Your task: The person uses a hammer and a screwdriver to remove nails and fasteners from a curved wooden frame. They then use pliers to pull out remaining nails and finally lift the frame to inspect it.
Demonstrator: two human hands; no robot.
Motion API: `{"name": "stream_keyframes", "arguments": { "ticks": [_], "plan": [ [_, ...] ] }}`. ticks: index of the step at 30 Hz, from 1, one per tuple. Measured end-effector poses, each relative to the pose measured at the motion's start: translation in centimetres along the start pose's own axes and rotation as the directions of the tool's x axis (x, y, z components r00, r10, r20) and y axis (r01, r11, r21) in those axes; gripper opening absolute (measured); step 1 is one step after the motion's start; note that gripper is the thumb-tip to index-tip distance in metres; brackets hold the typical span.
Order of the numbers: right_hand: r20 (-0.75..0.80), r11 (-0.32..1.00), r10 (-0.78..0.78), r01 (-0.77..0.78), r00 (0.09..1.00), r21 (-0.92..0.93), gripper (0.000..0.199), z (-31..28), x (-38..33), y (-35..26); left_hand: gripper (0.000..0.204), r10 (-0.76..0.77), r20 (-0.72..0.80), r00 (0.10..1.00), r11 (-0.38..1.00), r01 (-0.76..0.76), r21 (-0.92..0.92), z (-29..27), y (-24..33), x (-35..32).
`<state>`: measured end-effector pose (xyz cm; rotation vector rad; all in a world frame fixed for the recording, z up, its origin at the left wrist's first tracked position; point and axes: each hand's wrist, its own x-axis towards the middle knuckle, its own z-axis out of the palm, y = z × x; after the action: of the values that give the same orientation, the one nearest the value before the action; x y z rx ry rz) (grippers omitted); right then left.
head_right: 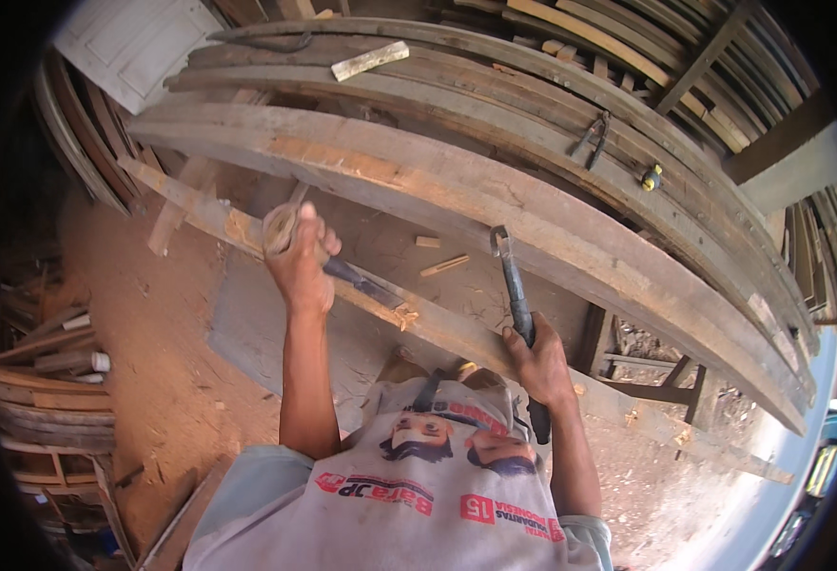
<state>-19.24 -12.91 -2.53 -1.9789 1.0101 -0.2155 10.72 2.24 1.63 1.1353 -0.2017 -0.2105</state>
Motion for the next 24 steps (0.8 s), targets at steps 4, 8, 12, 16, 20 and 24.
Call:
{"name": "stream_keyframes", "arguments": {
  "ticks": [4, 8, 12, 16, 20, 24],
  "plan": [
    [0.01, 0.995, -0.094, 0.093, 0.996, 0.03, 0.037, -0.1, 0.4, 0.6, 0.017, -0.059, 0.03, 0.998, 0.998, 0.059, 0.009, 0.5, -0.2, 1.7],
    [0.101, 0.993, -0.032, 0.02, 0.994, 0.121, 0.039, -0.4, 0.7, 1.0, 0.017, -0.099, 0.029, 0.995, 0.995, 0.097, 0.038, 1.1, -0.2, 2.2],
    [0.186, 0.99, 0.032, -0.057, 0.982, 0.129, 0.038, -1.5, 0.7, -0.1, 0.019, -0.121, 0.008, 0.993, 0.992, 0.121, -0.02, 0.6, 0.5, 1.3],
    [0.268, 0.978, 0.073, -0.122, 0.961, 0.168, 0.038, -2.1, 0.7, -0.8, 0.021, 0.105, 0.043, 0.994, 0.966, -0.112, 0.231, 2.3, 1.5, -3.9],
    [0.197, 0.985, -0.096, 0.066, 0.976, 0.157, 0.046, -0.4, 1.1, 3.2, 0.048, -0.065, 0.835, 0.546, 0.805, -0.465, 0.367, 5.3, 2.2, -13.8],
    [0.347, 0.98, 0.119, -0.166, 0.93, 0.108, 0.051, -3.1, 0.7, -0.8, 0.045, -0.022, 0.687, 0.726, 0.829, -0.371, 0.419, 4.5, 4.4, -14.5]
  ]
}}
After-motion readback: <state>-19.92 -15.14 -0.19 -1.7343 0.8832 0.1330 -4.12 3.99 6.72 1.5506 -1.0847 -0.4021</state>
